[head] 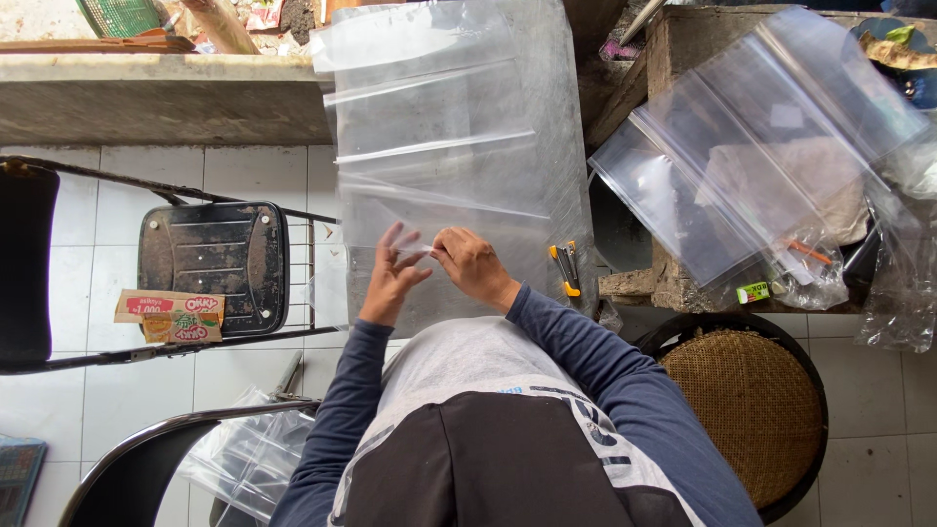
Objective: The person folds a large clear plastic sheet on a metal table, then uses a handheld heat sealer to seal the folded edges. They repeat the process with another sheet, smoothing and folding it before sealing.
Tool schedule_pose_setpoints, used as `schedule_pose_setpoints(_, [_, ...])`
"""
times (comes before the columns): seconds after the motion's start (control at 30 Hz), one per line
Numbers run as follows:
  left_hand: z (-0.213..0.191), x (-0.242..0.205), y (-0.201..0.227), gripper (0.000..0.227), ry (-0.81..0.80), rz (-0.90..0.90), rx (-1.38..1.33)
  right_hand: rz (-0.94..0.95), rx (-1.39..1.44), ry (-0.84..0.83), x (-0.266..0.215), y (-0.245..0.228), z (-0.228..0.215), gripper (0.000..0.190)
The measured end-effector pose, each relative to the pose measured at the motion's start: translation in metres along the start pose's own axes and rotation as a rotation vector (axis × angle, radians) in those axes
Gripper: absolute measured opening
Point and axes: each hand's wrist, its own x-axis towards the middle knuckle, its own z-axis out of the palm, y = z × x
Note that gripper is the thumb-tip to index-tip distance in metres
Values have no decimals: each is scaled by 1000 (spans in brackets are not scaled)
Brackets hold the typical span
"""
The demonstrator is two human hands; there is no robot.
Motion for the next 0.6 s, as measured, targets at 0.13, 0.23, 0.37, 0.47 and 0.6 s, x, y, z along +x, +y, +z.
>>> schedule_pose_setpoints(0.13, [8,0,-30,45,179,33,102,158,373,-108,8,-11,9,9])
schedule_pose_setpoints(0.23, [-8,5,-37,26,104,165,145,293,621,-158,13,-6,5,13])
schedule_pose_setpoints(0.37, [-16,5,-37,21,184,204,152,227,604,-151,11,11,-5,18])
schedule_pose_setpoints(0.47, [-13,5,-33,20,309,208,146,9,101,88,-5,28,-21,32])
schedule_pose_setpoints(0.6, [-16,3,-23,19,436,291,194,357,-602,154,-51,59,-63,44])
